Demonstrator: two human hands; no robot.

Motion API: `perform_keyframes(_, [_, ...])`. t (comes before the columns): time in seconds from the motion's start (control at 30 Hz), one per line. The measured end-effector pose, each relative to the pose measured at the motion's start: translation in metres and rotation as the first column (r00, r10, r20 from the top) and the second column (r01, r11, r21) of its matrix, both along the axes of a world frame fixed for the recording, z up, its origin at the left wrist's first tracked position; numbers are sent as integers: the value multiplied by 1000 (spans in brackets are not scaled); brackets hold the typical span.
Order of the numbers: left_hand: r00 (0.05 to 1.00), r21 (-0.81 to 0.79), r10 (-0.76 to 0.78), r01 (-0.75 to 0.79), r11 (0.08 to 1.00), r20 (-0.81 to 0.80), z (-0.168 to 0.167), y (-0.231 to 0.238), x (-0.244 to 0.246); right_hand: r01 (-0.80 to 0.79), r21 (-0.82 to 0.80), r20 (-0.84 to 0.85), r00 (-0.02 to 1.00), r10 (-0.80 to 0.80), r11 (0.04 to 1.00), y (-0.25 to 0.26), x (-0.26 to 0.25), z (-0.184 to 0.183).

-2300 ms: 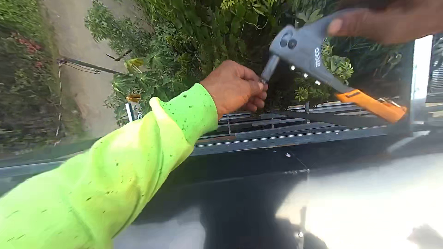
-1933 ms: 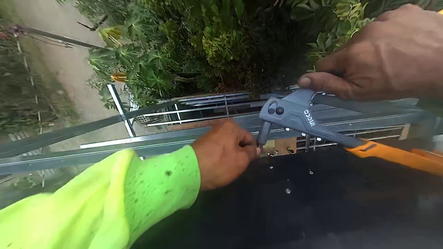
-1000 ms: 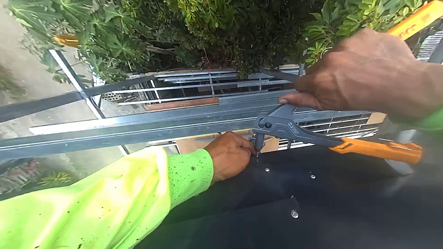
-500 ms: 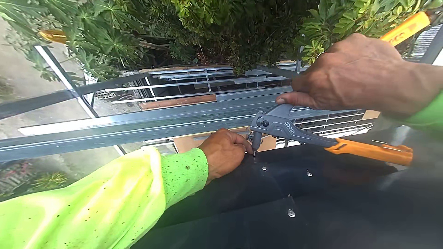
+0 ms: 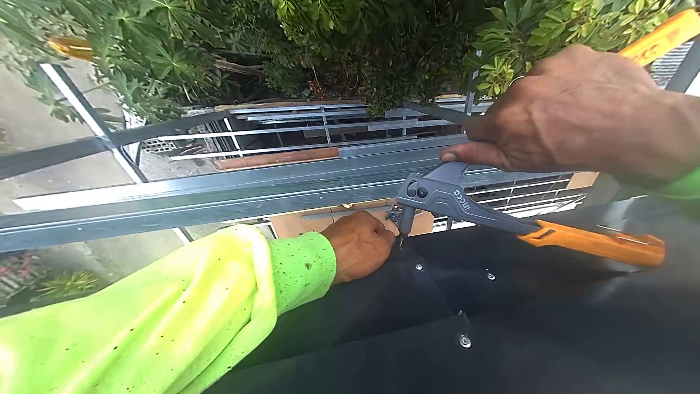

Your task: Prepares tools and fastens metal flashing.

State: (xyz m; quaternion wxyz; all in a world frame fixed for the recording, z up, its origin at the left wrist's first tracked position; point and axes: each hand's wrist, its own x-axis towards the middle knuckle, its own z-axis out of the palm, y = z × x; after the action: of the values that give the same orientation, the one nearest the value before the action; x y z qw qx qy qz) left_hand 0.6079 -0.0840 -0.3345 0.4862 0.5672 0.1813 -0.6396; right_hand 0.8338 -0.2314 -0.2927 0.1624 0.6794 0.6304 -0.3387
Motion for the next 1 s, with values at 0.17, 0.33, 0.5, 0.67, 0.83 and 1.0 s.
perform_keyframes(0.17, [1000,-2,-16,16,1000,1,-1,0,1,-21,21,5,1000,21,1000,-2,4,-2])
perform_keyframes(0.33, [999,-12,-36,37,999,8,-1,-1,1,-26,14,17,1000,26,1000,-3,5,-3])
perform_keyframes(0.5, [999,-14,-46,46,999,25,-2,-1,1,-14,24,8,1000,14,1000,0,2,-1])
perform_keyframes(0.67, [999,-3,-39,39,999,18,-2,-1,3,-56,49,5,998,56,997,3,0,3])
perform_keyframes(0.83, [999,-43,-51,50,998,-17,-4,-1,3,-98,33,-5,995,99,995,13,-9,6])
perform_keyframes(1.0, [881,-80,398,-391,917,256,-5,16,25,-101,-185,-3,995,102,978,39,-16,17])
